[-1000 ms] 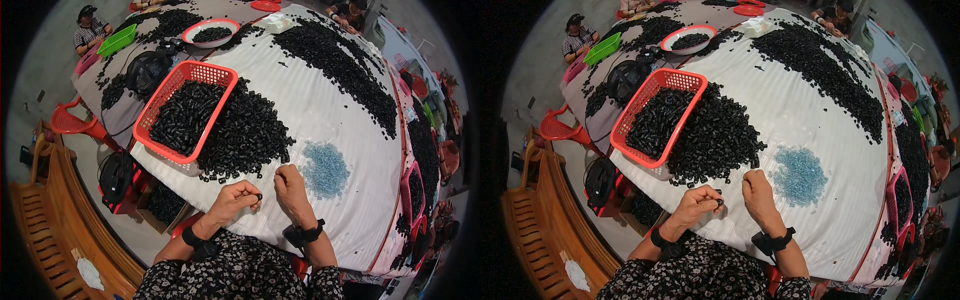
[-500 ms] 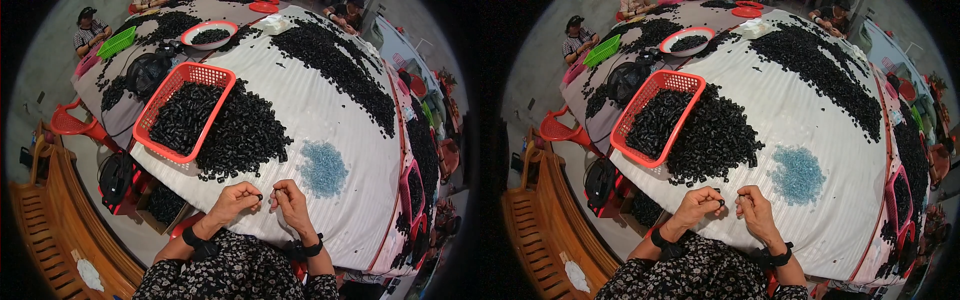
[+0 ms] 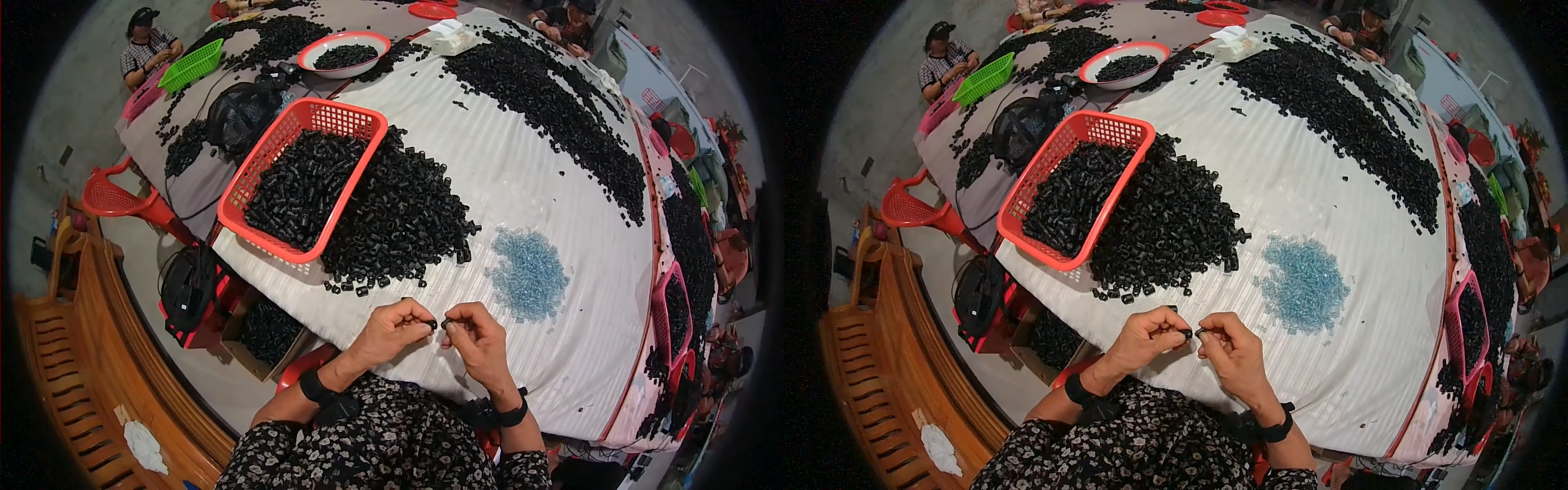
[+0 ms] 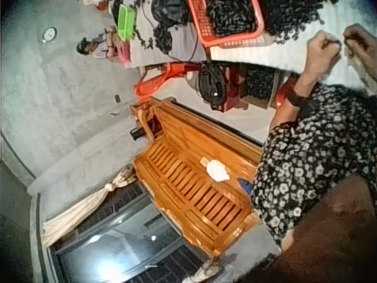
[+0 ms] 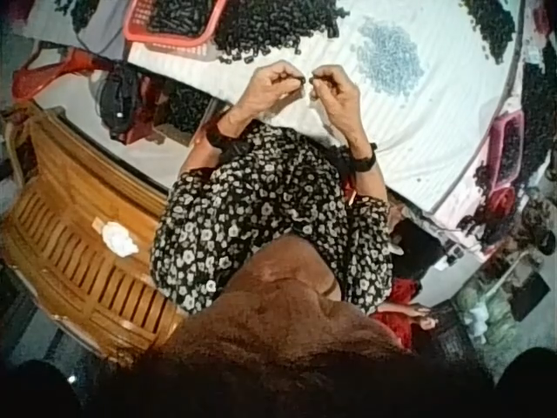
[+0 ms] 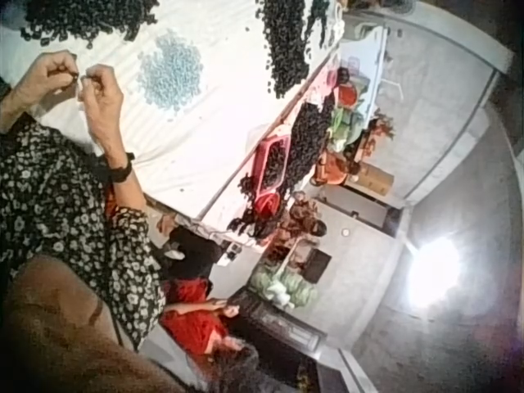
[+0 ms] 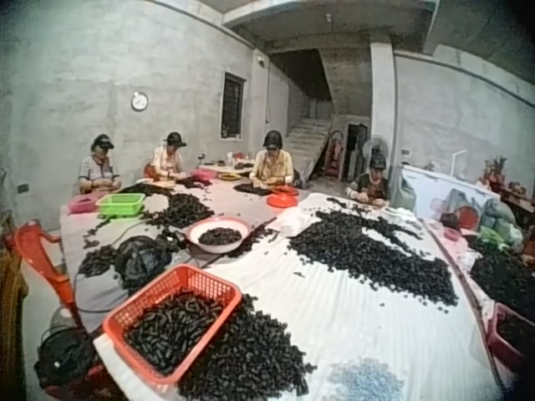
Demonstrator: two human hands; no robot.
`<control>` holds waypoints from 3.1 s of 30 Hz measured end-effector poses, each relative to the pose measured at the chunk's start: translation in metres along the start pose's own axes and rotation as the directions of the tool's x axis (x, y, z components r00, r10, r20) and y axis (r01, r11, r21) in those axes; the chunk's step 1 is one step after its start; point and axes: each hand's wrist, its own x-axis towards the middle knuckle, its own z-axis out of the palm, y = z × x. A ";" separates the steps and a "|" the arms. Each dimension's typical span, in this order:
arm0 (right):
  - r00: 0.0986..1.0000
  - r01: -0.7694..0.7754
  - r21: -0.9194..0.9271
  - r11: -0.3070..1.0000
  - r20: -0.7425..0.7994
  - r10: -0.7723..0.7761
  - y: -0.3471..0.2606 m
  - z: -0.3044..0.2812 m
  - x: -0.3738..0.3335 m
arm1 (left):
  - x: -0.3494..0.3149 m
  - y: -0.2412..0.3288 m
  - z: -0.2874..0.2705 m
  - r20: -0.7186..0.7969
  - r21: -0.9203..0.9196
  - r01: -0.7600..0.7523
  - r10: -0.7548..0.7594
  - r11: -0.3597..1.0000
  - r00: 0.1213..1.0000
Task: The person is sorting and inspecting small black plastic components at a large table.
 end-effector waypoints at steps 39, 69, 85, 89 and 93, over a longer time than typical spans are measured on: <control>0.731 0.542 -0.802 0.253 0.300 -0.613 0.034 0.010 0.005 | 0.005 -0.030 0.025 -0.132 -0.227 0.153 -0.186 0.962 0.974; 0.885 0.152 -0.872 0.464 -0.089 -0.458 0.050 -0.070 -0.005 | 0.023 0.062 -0.134 -0.444 0.815 -0.149 0.769 0.559 0.460; 0.834 0.062 -0.614 0.787 -0.401 -0.378 0.070 -0.079 -0.005 | 0.021 0.010 -0.033 0.261 0.929 -0.367 0.631 0.041 0.730; 0.843 0.120 -0.538 0.834 -0.388 -0.372 0.066 -0.078 -0.005 | 0.030 -0.028 -0.025 0.222 0.962 -0.268 0.443 0.044 0.869; 0.795 0.246 -0.598 0.763 -0.325 -0.511 0.061 -0.072 -0.005 | 0.034 -0.023 -0.025 0.186 0.927 -0.313 0.474 0.205 0.861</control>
